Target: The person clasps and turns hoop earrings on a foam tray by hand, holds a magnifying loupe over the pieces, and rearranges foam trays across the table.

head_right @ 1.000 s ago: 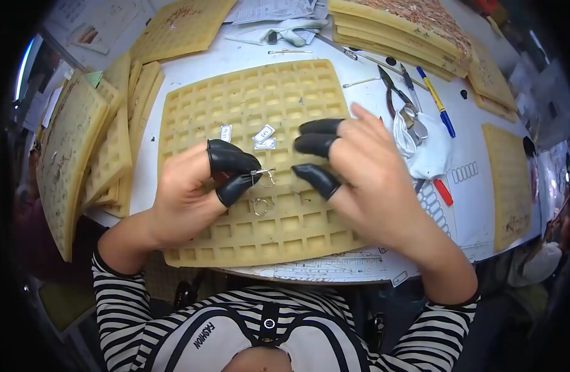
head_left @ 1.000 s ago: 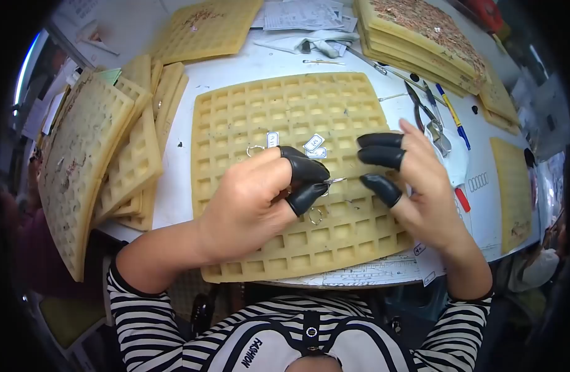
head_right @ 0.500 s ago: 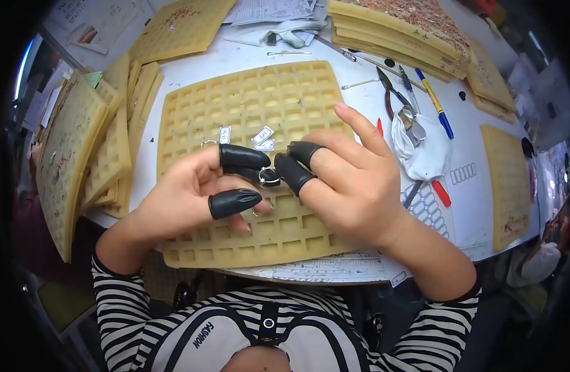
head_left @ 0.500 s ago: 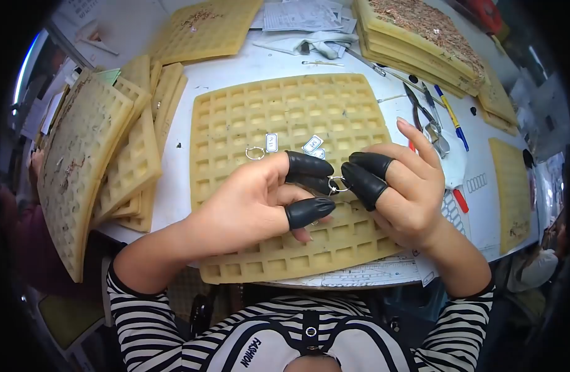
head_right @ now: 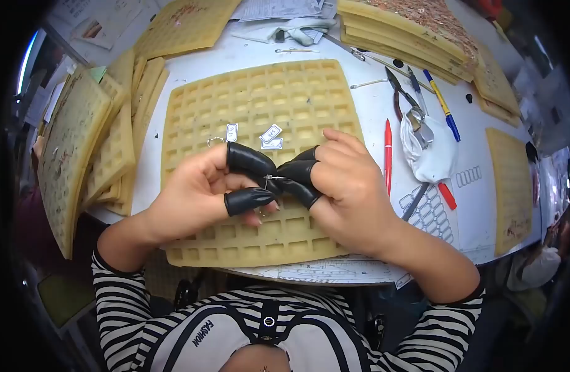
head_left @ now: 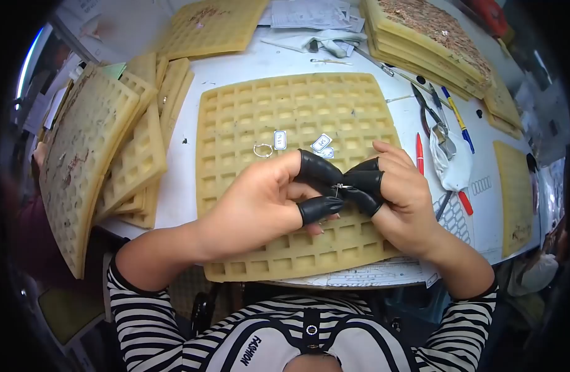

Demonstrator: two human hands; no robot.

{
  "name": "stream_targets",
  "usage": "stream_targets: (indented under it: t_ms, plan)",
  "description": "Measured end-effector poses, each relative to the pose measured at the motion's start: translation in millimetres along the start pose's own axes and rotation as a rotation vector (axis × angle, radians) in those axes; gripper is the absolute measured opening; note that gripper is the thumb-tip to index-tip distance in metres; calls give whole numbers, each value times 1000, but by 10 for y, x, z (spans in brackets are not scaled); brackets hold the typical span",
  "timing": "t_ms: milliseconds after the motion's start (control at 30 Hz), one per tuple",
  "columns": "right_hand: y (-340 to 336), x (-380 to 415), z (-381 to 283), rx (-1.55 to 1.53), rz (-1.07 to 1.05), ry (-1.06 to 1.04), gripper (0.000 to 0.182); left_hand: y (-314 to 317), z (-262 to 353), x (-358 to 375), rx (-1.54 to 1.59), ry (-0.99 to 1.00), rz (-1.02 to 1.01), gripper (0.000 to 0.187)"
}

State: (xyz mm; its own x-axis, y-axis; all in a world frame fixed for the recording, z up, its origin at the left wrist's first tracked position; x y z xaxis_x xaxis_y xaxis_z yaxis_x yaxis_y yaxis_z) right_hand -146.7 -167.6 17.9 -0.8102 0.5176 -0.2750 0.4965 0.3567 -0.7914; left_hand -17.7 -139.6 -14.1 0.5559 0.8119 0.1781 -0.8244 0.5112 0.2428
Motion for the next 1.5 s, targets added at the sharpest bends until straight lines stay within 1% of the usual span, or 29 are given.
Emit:
stream_targets:
  t_ms: [67, 133, 367, 533, 667, 833, 1033, 1167, 1233, 1267, 1300, 1367, 1400, 1433, 1467, 1500]
  plan:
    - [3, -8, 7, -8, -4, 9, 15, -7, -30, -3, -8, -26, 10, 27]
    - [8, -12, 11, -15, -7, 18, 14, 1, -12, -5, -12, 7, 3, 26]
    - [11, -18, 15, -16, 7, 22, 15, 14, 8, -3, -105, 14, -7, 25]
    - [10, -16, 15, -16, 25, 13, 15, 25, 58, 5, -164, 88, 4, 25]
    - [21, -12, 32, -4, 12, 20, 15, 28, 66, 6, -197, 78, 8, 25]
    - [20, -14, 29, -17, 5, 17, 16, 35, 87, 10, -228, 113, 17, 25]
    - [19, -25, 5, -18, 3, 7, 15, 14, 67, 18, -281, 58, 49, 24]
    - [14, -13, 8, -7, 18, 3, 15, 44, 84, 22, -285, 99, 15, 24]
    - [2, -23, -2, -41, 14, -10, 15, 20, 63, 34, -291, 63, 52, 22]
    - [11, -1, 3, 7, 9, -43, 18, 18, 59, 24, -189, 124, 35, 18]
    - [-24, 6, 7, 20, 13, -34, 18, 28, 63, 18, -188, 131, 21, 18]
    - [-95, 3, -76, 231, 39, -72, 22, -19, 51, 22, -136, 75, 81, 16]
    - [-186, -9, -109, 295, 87, -45, 27, -42, 66, 25, -157, 103, 101, 14]
    - [-266, 26, -86, 453, 115, -11, 31, -50, 77, 25, -158, 107, 108, 14]
    - [-370, 51, -78, 535, 187, 47, 22, -67, 85, 20, -151, 99, 126, 14]
    - [-481, 111, 8, 635, 166, 186, 16, -91, 92, 23, -143, 90, 150, 14]
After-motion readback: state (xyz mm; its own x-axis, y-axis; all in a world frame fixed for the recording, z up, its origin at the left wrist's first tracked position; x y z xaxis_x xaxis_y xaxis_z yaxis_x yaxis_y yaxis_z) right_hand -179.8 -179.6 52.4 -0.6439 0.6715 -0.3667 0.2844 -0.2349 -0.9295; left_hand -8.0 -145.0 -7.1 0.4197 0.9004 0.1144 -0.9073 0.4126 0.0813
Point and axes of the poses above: each hand's wrist, its own x-axis away from the middle knuckle, its own y-axis out of the palm, z = x × y, the point moved 8 cm from there along -x, towards the middle knuckle, and after that the axes turned 10 degrees about -z, right-handed, at the moved point
